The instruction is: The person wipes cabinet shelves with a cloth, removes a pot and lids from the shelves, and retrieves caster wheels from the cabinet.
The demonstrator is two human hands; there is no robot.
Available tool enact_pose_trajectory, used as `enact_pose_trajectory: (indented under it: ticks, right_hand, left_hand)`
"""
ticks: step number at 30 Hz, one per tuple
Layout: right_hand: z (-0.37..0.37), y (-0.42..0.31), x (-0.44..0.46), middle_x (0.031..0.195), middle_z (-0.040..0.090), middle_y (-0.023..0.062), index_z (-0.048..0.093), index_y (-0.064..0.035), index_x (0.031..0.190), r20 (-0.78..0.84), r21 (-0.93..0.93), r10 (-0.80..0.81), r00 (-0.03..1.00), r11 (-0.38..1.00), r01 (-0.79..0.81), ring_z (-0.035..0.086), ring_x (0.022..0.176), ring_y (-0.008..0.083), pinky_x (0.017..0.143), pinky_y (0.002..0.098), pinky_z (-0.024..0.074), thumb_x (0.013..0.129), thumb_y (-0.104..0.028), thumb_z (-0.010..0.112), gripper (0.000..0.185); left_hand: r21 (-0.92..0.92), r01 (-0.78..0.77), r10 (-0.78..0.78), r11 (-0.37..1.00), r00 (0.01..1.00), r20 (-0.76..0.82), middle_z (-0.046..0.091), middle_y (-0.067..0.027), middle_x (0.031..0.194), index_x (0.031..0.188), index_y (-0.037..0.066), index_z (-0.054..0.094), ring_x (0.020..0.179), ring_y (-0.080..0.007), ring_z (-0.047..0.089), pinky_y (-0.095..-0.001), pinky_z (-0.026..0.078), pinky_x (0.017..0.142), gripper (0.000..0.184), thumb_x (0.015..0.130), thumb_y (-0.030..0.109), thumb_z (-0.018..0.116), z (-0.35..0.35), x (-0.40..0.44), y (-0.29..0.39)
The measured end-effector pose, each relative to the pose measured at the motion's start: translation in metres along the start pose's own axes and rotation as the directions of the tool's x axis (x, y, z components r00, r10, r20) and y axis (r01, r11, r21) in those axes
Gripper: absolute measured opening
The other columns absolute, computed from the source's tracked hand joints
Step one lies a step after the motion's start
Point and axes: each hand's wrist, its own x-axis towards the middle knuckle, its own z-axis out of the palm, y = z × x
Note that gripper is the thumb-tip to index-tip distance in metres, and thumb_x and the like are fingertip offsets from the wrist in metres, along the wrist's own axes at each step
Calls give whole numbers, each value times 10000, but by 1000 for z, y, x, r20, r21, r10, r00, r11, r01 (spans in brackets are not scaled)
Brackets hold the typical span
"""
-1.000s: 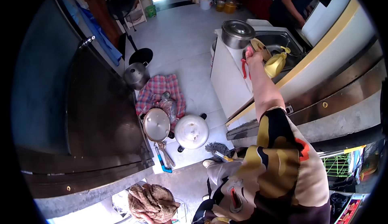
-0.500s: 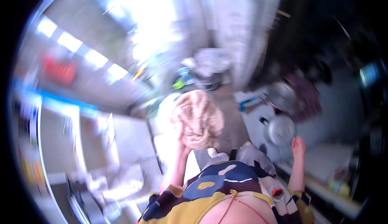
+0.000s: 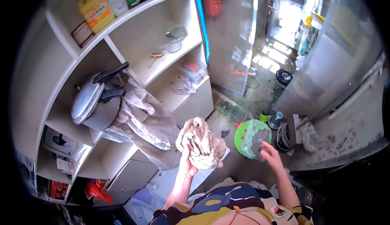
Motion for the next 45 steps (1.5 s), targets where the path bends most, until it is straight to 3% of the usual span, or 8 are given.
enact_pose_trajectory:
  ticks: [3, 5, 7, 12, 19, 25, 31, 45]
  right_hand:
    - [78, -63, 38, 1386, 317, 104, 353, -74, 1365, 344, -114, -267, 900, 940, 322, 331, 1267, 220, 986, 335, 368, 793, -128, 633, 640]
    - [132, -105, 46, 1450, 195, 110, 259, -82, 1408, 490, 62, -175, 854, 984, 167, 224, 1337, 245, 1053, 347, 279, 781, -82, 641, 735]
    - [177, -101, 63, 1419, 254, 177, 248, -45, 1397, 604, 67, -402, 688, 886, 459, 210, 1345, 292, 1082, 399, 219, 778, -139, 654, 746]
    - [232, -96, 81, 1381, 286, 236, 213, -54, 1401, 713, -48, -386, 585, 805, 591, 308, 1269, 393, 1045, 423, 275, 843, -335, 585, 727]
    - [281, -112, 93, 1303, 316, 308, 217, -11, 1387, 806, 144, -522, 279, 630, 763, 323, 1204, 476, 984, 483, 326, 827, -237, 595, 712]
    - [309, -118, 80, 1337, 288, 305, 293, -35, 1371, 879, 212, -468, 87, 549, 808, 272, 1242, 495, 1024, 509, 282, 799, -266, 625, 701]
    - [358, -138, 45, 1387, 324, 232, 532, -64, 1222, 815, 552, -471, -337, 454, 699, 283, 1289, 420, 1043, 482, 283, 769, -278, 675, 521]
    - [535, -149, -37, 1126, 567, 108, 598, -28, 1043, 788, 582, -529, -315, 474, 660, 541, 1017, 284, 859, 357, 447, 761, -95, 637, 293]
  left_hand:
    - [17, -73, 73, 997, 997, -36, 443, -114, 1333, 1359, 81, 330, 1213, -297, 440, -487, 366, 1010, 657, 851, 428, 561, -3, -7, 0]
    - [31, -114, 114, 993, 993, 10, 445, -110, 1330, 1362, 79, 321, 1211, -283, 443, -472, 370, 1010, 664, 847, 412, 576, 6, -11, -5]
    - [90, -122, 121, 989, 993, 15, 428, -110, 1340, 1368, 76, 304, 1218, -268, 435, -451, 374, 1011, 687, 841, 411, 589, 7, -10, -17]
    - [194, -296, 339, 935, 907, -250, 412, -127, 1331, 1371, 50, 268, 1216, -252, 427, -388, 398, 997, 595, 931, 410, 441, 14, 1, -5]
    - [271, -551, 612, 789, 674, -413, 458, -100, 1295, 1357, 69, 316, 1161, -222, 477, -366, 410, 971, 485, 936, 246, 479, 20, -2, 35]
    - [109, -750, 677, 653, 513, -527, 471, -133, 1297, 1319, 52, 379, 1176, -274, 476, -405, 403, 993, 463, 957, 339, 401, -8, -30, 46]
    - [-37, -879, 777, 476, 440, -450, 444, -141, 1324, 1337, 68, 365, 1185, -294, 465, -442, 386, 1004, 540, 951, 442, 321, -43, -102, 75]
    - [136, -990, 828, -26, -98, -553, 426, -127, 1331, 1332, 68, 364, 1200, -318, 435, -487, 357, 1015, 570, 946, 482, 294, -110, -298, 118]
